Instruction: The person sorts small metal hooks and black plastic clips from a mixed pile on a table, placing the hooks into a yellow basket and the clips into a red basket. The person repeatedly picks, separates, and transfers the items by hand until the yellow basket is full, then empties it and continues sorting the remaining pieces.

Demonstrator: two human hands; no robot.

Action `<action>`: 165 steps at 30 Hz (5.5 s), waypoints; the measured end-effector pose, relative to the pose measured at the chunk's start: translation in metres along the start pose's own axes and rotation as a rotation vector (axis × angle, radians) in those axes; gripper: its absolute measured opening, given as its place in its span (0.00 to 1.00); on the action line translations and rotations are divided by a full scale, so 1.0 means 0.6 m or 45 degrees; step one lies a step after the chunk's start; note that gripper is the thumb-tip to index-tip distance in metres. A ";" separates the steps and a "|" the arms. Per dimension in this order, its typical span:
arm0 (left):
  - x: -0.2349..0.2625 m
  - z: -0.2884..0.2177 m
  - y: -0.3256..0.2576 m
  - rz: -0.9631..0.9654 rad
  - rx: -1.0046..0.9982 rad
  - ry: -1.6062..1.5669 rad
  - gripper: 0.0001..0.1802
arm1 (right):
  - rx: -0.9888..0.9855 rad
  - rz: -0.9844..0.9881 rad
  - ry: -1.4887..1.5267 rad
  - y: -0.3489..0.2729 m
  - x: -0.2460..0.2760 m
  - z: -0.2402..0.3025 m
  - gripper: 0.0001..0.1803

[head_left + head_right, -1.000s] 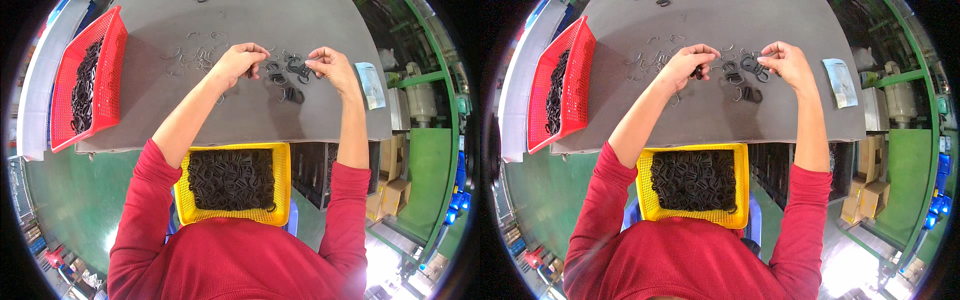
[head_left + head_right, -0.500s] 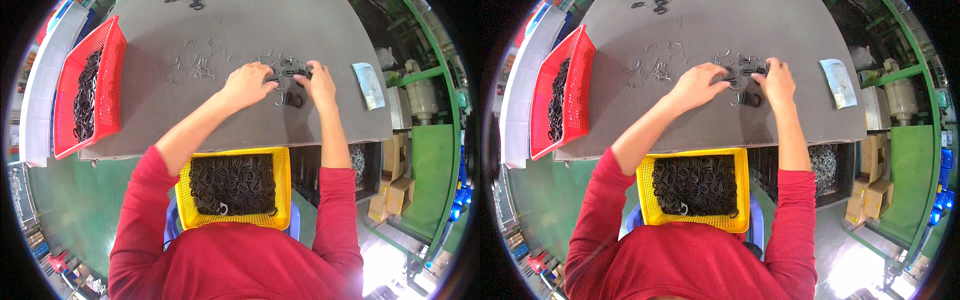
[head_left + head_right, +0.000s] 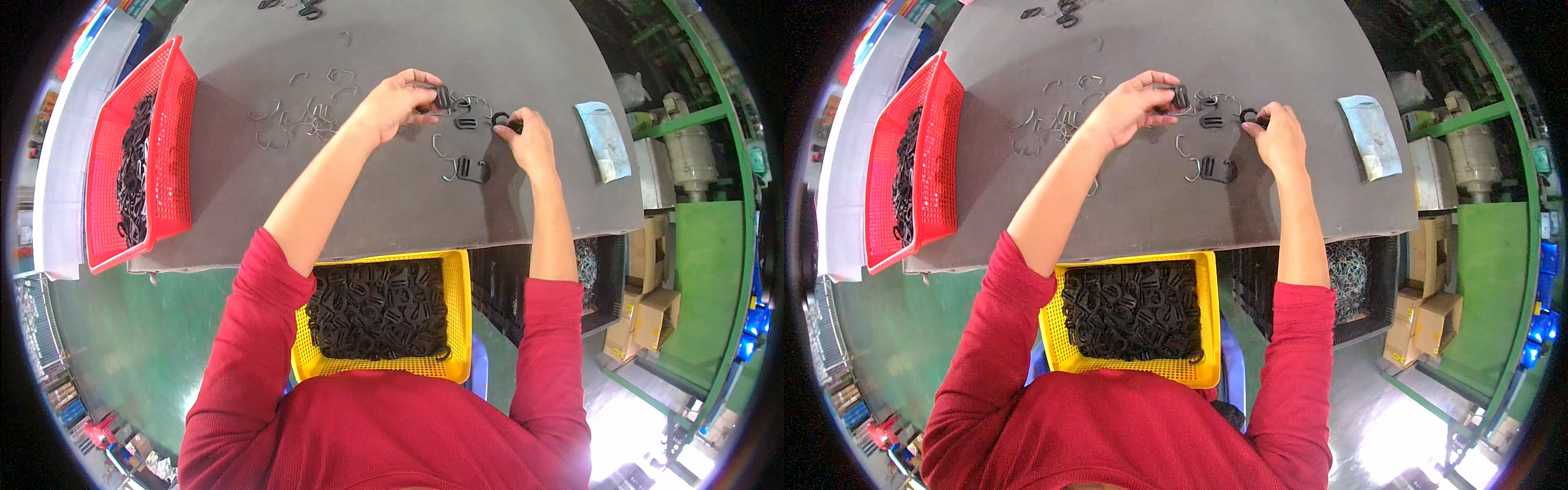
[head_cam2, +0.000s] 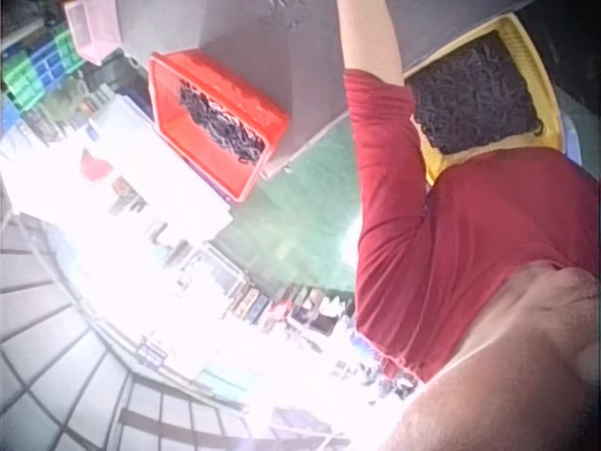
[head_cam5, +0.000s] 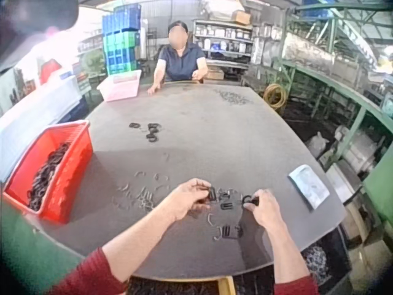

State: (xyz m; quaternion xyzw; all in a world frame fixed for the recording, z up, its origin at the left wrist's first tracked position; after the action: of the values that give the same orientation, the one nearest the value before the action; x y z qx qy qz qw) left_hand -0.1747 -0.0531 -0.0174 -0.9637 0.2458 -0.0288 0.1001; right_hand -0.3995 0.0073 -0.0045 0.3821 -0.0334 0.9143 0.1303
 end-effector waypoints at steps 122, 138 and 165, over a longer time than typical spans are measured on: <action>0.051 0.189 -0.733 -0.502 0.206 -0.199 0.33 | -0.294 0.378 1.119 -0.558 -0.015 0.066 0.38; 0.625 -0.214 -0.524 -0.909 -0.616 -0.254 0.23 | 0.776 0.568 1.056 -0.089 -0.051 0.790 0.33; 0.902 -0.096 -0.524 -1.385 0.298 -0.067 0.30 | 1.768 0.725 0.331 -0.036 -0.265 1.112 0.36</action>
State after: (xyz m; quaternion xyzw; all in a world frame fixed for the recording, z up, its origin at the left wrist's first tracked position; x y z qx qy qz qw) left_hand 0.4412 -0.0524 0.1077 -0.9346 -0.2945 -0.0792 0.1833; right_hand 0.1740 -0.1128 0.3531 0.2423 0.4677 0.7614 -0.3780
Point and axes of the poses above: each hand's wrist, its own y-axis towards the middle knuckle, its own x-axis out of the back of the hand, z = x × y, the point moved 7 cm from there along y, towards the middle knuckle, and after that the axes turned 14 degrees about y, right-handed, at the moved point
